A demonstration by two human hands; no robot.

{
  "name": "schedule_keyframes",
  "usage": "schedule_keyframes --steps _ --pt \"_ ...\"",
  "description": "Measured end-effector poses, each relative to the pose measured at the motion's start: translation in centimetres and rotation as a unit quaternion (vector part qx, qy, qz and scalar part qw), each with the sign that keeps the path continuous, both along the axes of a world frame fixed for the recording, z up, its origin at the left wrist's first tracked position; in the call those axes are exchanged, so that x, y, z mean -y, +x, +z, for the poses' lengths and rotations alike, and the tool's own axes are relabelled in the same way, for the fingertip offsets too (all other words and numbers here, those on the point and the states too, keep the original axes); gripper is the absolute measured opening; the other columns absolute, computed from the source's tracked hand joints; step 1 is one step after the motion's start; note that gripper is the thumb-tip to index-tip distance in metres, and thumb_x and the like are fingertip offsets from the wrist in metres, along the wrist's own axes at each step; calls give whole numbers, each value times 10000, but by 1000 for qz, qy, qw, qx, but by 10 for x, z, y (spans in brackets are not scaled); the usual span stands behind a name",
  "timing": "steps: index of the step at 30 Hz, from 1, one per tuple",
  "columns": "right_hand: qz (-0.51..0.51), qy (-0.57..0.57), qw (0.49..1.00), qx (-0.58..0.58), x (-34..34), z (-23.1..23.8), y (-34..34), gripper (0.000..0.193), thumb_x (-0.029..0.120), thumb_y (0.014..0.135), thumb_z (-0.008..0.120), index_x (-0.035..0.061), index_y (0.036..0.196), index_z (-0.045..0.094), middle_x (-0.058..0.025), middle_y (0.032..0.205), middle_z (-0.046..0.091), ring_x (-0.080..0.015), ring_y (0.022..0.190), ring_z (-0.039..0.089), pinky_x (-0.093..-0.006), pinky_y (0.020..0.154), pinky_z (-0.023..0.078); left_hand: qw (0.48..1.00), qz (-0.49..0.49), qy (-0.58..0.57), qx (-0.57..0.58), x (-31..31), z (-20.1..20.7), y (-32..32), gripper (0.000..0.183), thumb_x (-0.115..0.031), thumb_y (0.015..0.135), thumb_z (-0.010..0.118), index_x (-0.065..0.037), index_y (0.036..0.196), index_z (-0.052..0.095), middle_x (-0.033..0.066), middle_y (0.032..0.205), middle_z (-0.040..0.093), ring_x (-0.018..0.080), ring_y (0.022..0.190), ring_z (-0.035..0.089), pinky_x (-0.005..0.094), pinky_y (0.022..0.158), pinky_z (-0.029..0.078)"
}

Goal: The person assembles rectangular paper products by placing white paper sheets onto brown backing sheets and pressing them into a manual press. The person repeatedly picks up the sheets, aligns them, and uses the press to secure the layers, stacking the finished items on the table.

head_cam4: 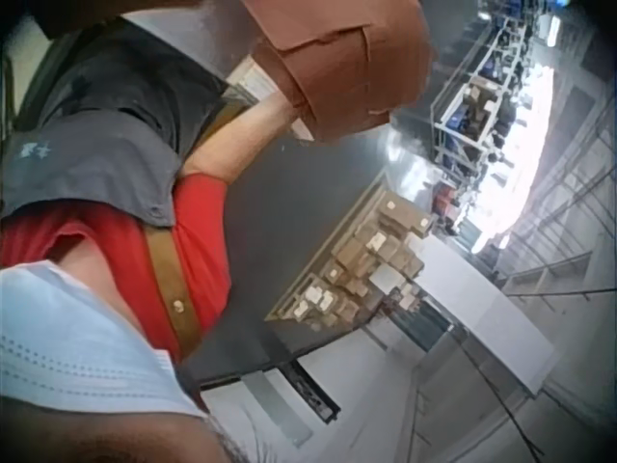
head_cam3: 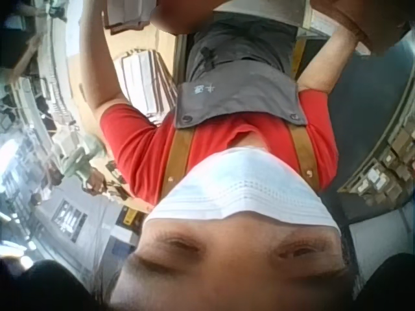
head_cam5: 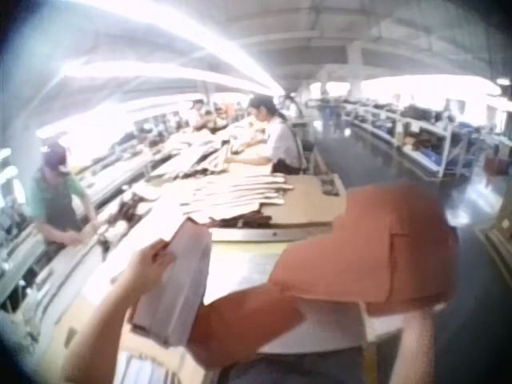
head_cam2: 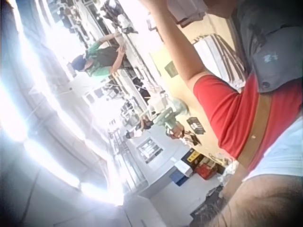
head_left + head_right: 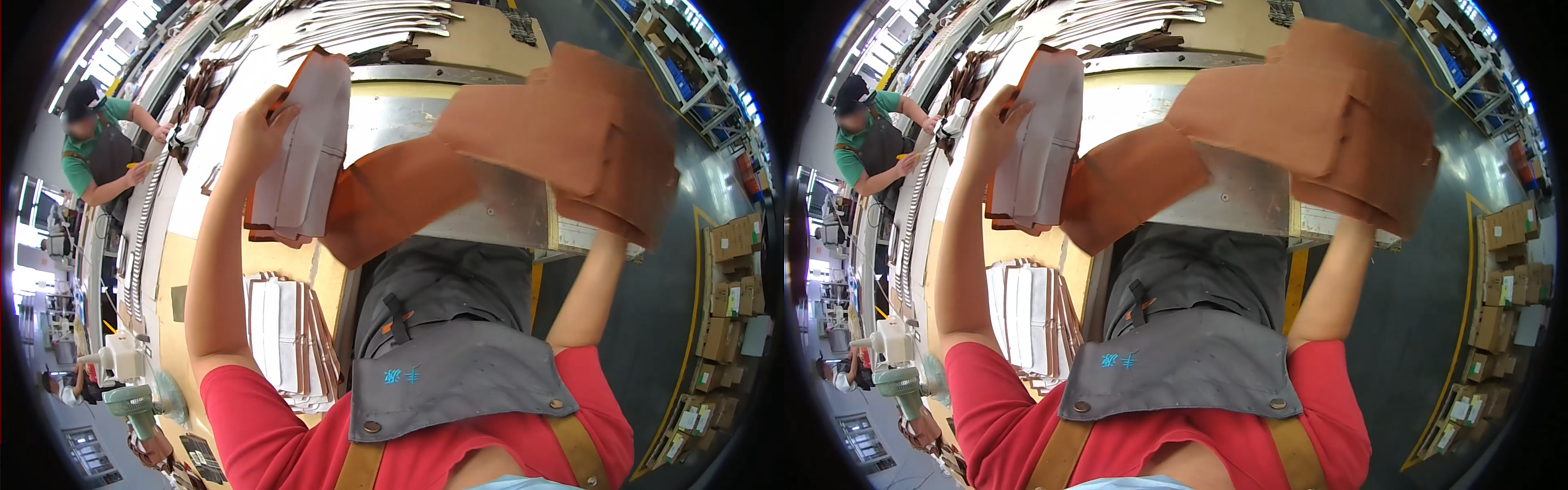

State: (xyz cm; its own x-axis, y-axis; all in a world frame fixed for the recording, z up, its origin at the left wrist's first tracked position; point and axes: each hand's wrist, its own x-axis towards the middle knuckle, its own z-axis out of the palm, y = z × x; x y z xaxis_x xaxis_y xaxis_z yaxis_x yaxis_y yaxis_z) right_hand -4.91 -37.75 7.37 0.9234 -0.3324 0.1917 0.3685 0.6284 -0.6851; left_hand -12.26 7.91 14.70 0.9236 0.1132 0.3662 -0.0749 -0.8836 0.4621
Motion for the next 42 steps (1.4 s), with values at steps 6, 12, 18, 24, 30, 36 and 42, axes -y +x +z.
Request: schedule_keyframes --steps 6,12,18,24,30,36,42 --pt "-169 -140 975 14 43 47 -12 533 465 928 380 120 1331 427 -149 1336 445 -280 1253 399 -458 1053 248 999 -20 -24 34 -38 -4 -6 276 -157 832 624 -28 1067 561 162 836 633 199 710 596 294 687 461" --pt "28 -463 884 61 -90 37 -35 538 473 926 380 124 1332 427 -149 1336 445 -281 1255 399 -466 1056 244 993 -6 100 60 -66 29 -32 223 -140 850 617 -19 1031 568 131 794 643 146 689 583 245 624 432" --pt "-20 -869 455 193 -241 -55 -72 544 463 917 391 121 1340 417 -151 1352 431 -345 1290 338 -617 1020 183 976 -29 186 109 -86 27 -39 155 -108 859 571 -39 997 553 194 788 603 352 716 582 341 633 452" --pt "130 -835 508 170 -245 -4 -47 592 356 833 597 94 1326 400 -131 1365 416 -308 1293 341 -568 1022 222 972 -16 203 115 -83 56 -63 142 -73 871 575 -16 1000 555 166 805 615 264 675 619 276 641 476" --pt "178 -646 643 371 -343 12 -29 499 246 744 668 117 1206 532 -122 1155 576 -292 1147 492 -461 947 351 948 -5 264 175 -54 81 -87 134 -133 872 569 -71 989 593 144 862 628 326 723 601 308 643 483" --pt "310 -592 697 260 -325 61 -7 331 239 724 646 68 1008 654 -129 902 657 -244 858 615 -354 803 467 878 260 264 302 -143 142 -144 241 -217 882 601 -51 1056 584 79 954 659 148 849 634 298 714 500" --pt "116 -310 943 30 -148 99 46 368 158 828 631 -81 1101 578 -151 1009 643 -218 888 633 -317 752 502 890 109 -194 399 -111 147 -126 330 -175 846 649 12 1092 535 160 1002 629 225 863 623 294 733 538"
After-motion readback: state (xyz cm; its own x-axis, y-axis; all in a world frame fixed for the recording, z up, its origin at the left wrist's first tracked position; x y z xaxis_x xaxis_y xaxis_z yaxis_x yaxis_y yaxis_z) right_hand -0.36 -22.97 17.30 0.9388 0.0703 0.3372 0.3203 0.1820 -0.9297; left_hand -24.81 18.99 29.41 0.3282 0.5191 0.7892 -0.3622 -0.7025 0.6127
